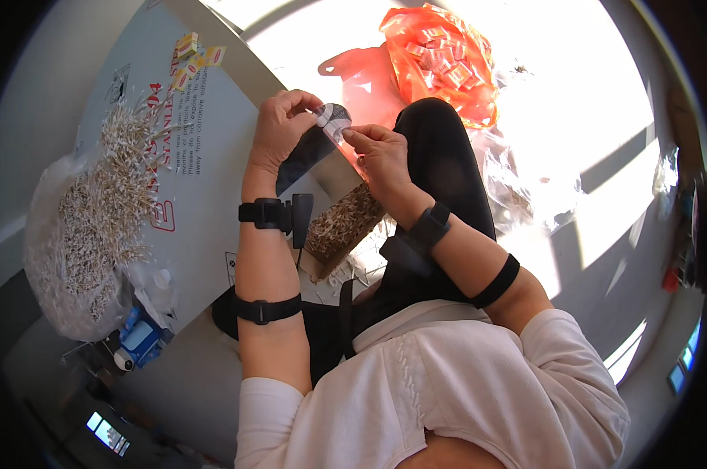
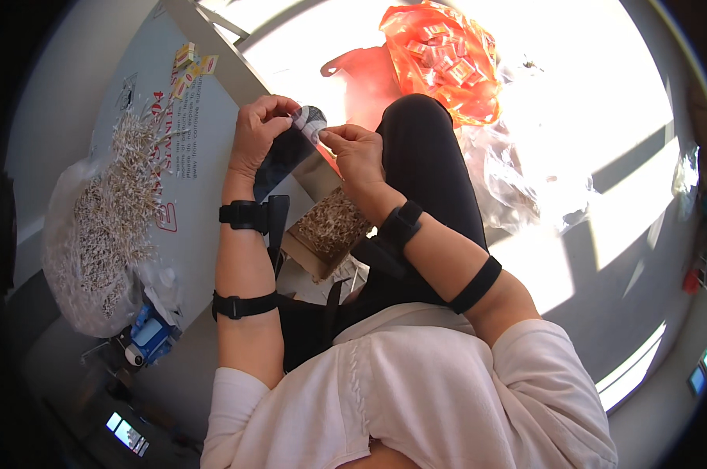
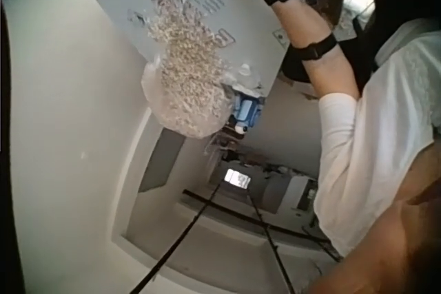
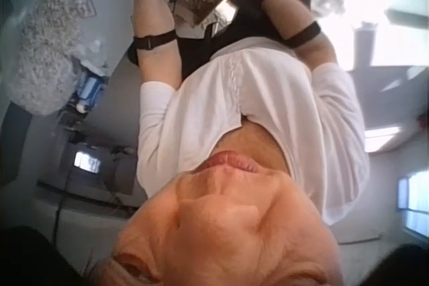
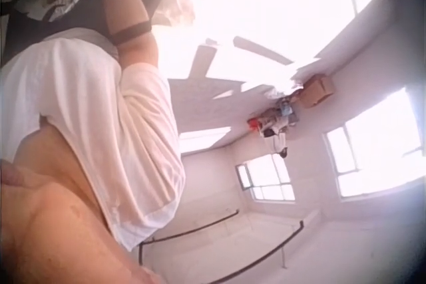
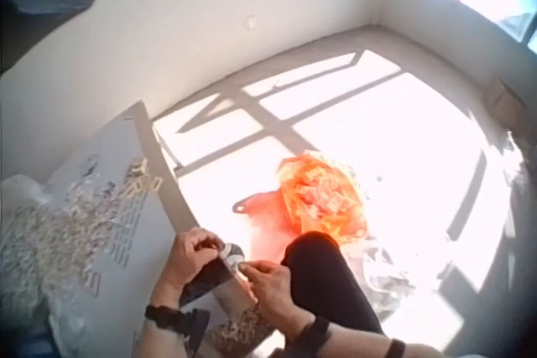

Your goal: Packing cotton swabs into a small plastic container.

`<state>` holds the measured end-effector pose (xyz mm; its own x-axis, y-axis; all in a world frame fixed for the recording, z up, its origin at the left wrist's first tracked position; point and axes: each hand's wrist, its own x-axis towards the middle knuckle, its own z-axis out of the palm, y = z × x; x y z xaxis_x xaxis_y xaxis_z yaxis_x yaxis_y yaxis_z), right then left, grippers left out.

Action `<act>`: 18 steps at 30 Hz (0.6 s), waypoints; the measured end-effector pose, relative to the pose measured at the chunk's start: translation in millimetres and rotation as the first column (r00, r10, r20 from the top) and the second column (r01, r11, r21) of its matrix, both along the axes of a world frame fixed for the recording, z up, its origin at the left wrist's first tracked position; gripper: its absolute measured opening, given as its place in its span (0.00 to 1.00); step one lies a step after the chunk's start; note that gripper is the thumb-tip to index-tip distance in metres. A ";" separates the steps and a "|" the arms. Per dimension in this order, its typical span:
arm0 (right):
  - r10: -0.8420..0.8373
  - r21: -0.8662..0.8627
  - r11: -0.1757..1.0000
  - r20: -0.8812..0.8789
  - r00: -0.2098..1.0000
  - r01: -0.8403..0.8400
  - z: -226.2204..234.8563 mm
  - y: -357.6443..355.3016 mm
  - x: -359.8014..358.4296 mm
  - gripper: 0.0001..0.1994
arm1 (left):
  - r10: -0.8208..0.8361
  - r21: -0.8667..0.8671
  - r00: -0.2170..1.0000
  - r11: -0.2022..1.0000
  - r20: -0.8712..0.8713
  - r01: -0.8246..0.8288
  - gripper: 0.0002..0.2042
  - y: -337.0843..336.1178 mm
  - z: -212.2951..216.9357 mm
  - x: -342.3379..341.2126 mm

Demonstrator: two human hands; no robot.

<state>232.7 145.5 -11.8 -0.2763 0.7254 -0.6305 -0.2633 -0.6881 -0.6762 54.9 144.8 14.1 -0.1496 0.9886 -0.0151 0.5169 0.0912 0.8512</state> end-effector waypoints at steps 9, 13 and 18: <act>0.021 0.305 0.950 0.167 0.986 -0.072 -37.0 -21.1 -15.8 0.07 | -0.015 0.062 0.948 0.997 -0.317 0.037 0.03 -12.8 -4.9 -11.5; 0.124 0.397 0.867 0.413 0.902 -0.301 -26.6 -30.3 -20.0 0.11 | -0.014 -0.044 0.876 0.999 -0.482 -0.008 0.04 -30.6 -4.7 -15.5; 0.117 0.442 0.840 0.417 0.901 -0.314 -47.8 -27.3 -22.1 0.11 | 0.032 0.007 0.763 0.999 -0.646 -0.036 0.06 -31.1 2.9 -11.1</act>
